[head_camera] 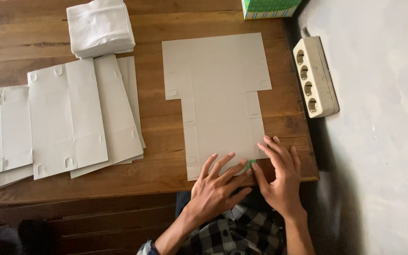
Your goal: The person assembles cardboard boxes by hand on a wooden table, folding the tabs and pressing down on the edges to secure them.
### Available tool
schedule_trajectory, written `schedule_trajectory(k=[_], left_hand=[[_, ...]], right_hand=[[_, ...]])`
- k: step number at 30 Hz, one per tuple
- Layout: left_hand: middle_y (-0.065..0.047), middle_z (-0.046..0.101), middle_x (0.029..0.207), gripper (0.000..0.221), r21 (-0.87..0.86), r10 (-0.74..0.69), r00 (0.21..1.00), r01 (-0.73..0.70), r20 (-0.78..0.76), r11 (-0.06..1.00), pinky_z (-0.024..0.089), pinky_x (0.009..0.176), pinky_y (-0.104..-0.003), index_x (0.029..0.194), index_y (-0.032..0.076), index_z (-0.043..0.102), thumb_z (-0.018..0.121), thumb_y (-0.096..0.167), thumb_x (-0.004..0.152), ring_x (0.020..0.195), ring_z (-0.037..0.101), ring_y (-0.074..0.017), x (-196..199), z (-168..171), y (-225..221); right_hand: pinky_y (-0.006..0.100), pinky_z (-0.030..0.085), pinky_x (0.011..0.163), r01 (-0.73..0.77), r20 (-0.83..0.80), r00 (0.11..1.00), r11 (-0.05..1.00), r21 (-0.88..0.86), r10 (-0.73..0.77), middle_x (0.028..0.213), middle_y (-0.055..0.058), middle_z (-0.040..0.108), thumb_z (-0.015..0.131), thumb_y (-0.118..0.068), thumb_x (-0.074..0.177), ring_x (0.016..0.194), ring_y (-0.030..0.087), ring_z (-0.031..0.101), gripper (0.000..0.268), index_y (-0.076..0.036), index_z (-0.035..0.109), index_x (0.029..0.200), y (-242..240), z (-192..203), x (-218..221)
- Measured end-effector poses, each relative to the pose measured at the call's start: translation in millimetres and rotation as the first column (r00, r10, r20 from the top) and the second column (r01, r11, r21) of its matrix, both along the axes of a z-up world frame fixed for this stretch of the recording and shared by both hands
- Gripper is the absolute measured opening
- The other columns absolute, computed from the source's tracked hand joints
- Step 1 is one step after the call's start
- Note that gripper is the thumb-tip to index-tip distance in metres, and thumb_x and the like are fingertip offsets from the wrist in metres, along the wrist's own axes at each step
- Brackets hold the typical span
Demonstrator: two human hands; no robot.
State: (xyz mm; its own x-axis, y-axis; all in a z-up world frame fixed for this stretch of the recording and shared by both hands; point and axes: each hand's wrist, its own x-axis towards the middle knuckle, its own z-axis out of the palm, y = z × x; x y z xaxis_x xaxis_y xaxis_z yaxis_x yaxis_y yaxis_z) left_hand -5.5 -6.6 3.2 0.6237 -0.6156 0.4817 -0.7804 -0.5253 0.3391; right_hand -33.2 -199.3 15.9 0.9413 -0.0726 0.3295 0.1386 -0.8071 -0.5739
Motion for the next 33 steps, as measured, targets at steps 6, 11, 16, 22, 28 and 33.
schedule_trajectory(k=[6, 11, 16, 22, 28, 33], left_hand=[[0.001, 0.065, 0.139, 0.038, 0.007, 0.006, 1.000, -0.007, 0.011, 1.000, 0.035, 0.117, -0.051, 0.131, 0.018, 0.069, 0.066, 0.042, 0.102, 0.138, 0.053, -0.0293, 0, 3, 0], [0.001, 0.065, 0.138, 0.036, -0.003, 0.008, 1.000, -0.008, 0.010, 1.000, 0.036, 0.116, -0.051, 0.130, 0.018, 0.069, 0.068, 0.041, 0.102, 0.137, 0.054, -0.0287, 0, 3, 0], [0.001, 0.065, 0.138, 0.036, -0.004, 0.010, 1.000, -0.010, 0.002, 1.000, 0.035, 0.116, -0.052, 0.131, 0.018, 0.069, 0.067, 0.041, 0.102, 0.137, 0.053, -0.0291, 1, 4, -1], [0.001, 0.066, 0.138, 0.034, -0.016, 0.017, 1.000, -0.016, 0.020, 1.000, 0.035, 0.116, -0.051, 0.129, 0.020, 0.070, 0.066, 0.041, 0.102, 0.137, 0.054, -0.0290, 0, 1, -1], [0.001, 0.065, 0.139, 0.034, -0.017, 0.020, 0.999, -0.020, 0.025, 1.000, 0.036, 0.115, -0.051, 0.129, 0.020, 0.070, 0.068, 0.041, 0.101, 0.137, 0.054, -0.0293, -1, -2, -1], [0.001, 0.063, 0.142, 0.034, -0.011, 0.006, 1.000, -0.006, -0.005, 1.000, 0.036, 0.116, -0.051, 0.130, 0.021, 0.069, 0.067, 0.041, 0.102, 0.139, 0.052, -0.0294, -1, -2, 0]], right_hand=[[0.054, 0.027, 0.125, 0.163, 0.062, 0.985, 0.987, -0.004, -0.162, 0.137, 0.005, 0.067, 0.071, -0.022, 0.096, 0.139, 0.024, 0.056, 0.031, -0.012, 0.069, 0.124, 13, -5, 6], [0.053, 0.031, 0.123, 0.196, 0.107, 0.976, 0.980, -0.031, -0.192, 0.134, 0.003, 0.070, 0.073, -0.022, 0.095, 0.137, 0.024, 0.059, 0.026, -0.014, 0.071, 0.120, 14, -10, 8], [0.054, 0.031, 0.122, 0.177, 0.101, 0.980, 0.982, -0.063, -0.170, 0.136, 0.001, 0.067, 0.071, -0.027, 0.096, 0.138, 0.023, 0.058, 0.026, -0.017, 0.073, 0.120, 9, -10, 7], [0.056, 0.021, 0.125, 0.000, 0.002, 1.000, 1.000, -0.017, 0.000, 0.151, 0.003, 0.057, 0.069, -0.025, 0.095, 0.148, 0.025, 0.047, 0.036, -0.018, 0.067, 0.130, -5, 0, -1], [0.057, 0.012, 0.127, -0.124, -0.075, 0.989, 0.992, 0.021, 0.125, 0.159, 0.007, 0.048, 0.064, -0.022, 0.097, 0.154, 0.026, 0.037, 0.043, -0.017, 0.061, 0.139, -11, 7, -3], [0.058, 0.015, 0.127, -0.074, -0.053, 0.996, 0.997, 0.015, 0.075, 0.157, 0.004, 0.051, 0.065, -0.026, 0.097, 0.153, 0.026, 0.039, 0.046, -0.016, 0.059, 0.141, -9, 2, -3]])
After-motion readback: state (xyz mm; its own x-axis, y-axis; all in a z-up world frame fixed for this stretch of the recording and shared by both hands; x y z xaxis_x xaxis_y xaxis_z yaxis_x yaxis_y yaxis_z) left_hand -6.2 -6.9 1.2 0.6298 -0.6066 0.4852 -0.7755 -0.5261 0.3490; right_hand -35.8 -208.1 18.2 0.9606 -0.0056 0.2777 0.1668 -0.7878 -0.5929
